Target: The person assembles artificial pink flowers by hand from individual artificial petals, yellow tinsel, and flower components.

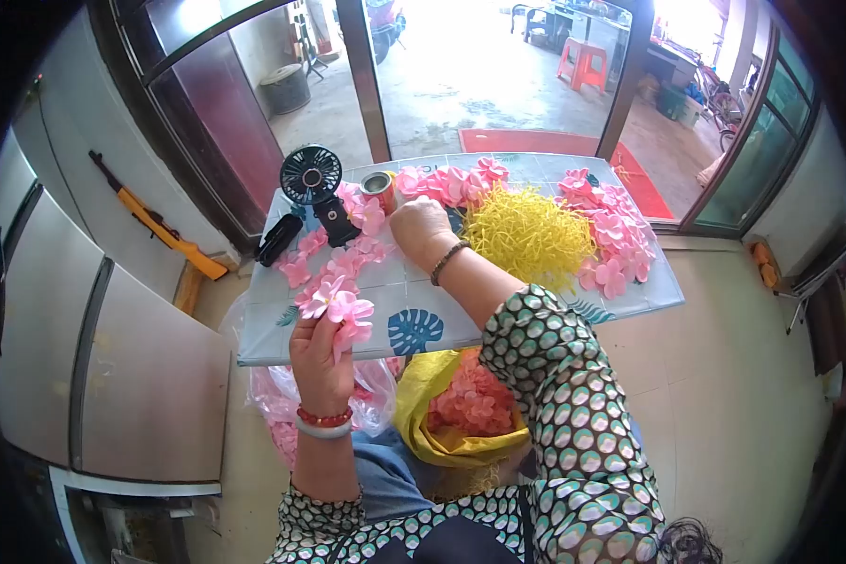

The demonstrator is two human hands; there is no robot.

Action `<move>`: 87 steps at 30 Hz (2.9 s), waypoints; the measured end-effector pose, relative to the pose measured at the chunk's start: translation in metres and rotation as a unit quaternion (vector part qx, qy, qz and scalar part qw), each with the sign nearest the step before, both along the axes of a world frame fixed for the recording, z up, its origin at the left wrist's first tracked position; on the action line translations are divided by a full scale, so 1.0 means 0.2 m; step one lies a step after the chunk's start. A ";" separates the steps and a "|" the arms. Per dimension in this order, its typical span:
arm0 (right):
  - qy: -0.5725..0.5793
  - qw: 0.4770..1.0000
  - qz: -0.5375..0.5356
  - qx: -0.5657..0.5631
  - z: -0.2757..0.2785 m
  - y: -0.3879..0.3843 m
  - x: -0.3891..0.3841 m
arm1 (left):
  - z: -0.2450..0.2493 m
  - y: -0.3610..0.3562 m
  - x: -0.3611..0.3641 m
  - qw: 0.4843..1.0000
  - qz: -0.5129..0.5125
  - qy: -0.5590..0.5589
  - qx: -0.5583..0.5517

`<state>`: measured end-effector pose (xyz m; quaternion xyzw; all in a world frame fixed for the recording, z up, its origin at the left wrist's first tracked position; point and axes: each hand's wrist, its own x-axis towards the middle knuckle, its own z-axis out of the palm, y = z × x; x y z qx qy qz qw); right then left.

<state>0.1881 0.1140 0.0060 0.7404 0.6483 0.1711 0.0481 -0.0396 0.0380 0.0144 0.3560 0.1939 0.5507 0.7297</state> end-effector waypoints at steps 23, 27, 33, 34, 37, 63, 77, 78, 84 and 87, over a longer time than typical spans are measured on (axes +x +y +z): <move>0.238 0.953 -0.173 0.067 0.19 0.44 0.32 | -0.09 0.05 0.00 0.982 0.033 0.123 0.138; 0.269 0.941 -0.205 0.013 0.10 0.53 0.36 | -0.10 0.08 0.01 0.983 0.009 0.124 0.134; 0.352 0.931 -0.065 0.072 0.27 0.44 0.44 | -0.04 0.07 0.01 0.991 -0.006 0.087 0.097; 0.409 0.911 -0.022 0.044 0.33 0.39 0.47 | -0.06 0.07 0.01 0.992 -0.006 0.085 0.094; 0.437 0.898 0.045 -0.010 0.47 0.20 0.43 | -0.06 0.08 -0.01 0.992 0.005 0.080 0.102; 0.278 0.921 0.266 0.063 0.11 -0.38 -0.02 | -0.01 0.10 -0.05 0.996 0.059 0.039 0.055; 0.917 0.375 0.029 0.131 0.15 -0.68 -0.03 | -0.08 0.01 0.04 0.995 0.011 0.066 0.073; 0.927 0.344 0.020 0.147 0.16 -0.71 -0.06 | -0.07 0.00 0.05 0.995 0.013 0.070 0.069; 0.959 0.217 0.011 0.180 0.14 -0.85 -0.10 | -0.08 -0.04 0.10 0.996 -0.013 0.067 0.057; 0.942 0.243 0.075 0.219 0.12 -0.92 -0.14 | -0.11 -0.03 0.11 0.999 -0.042 0.035 0.001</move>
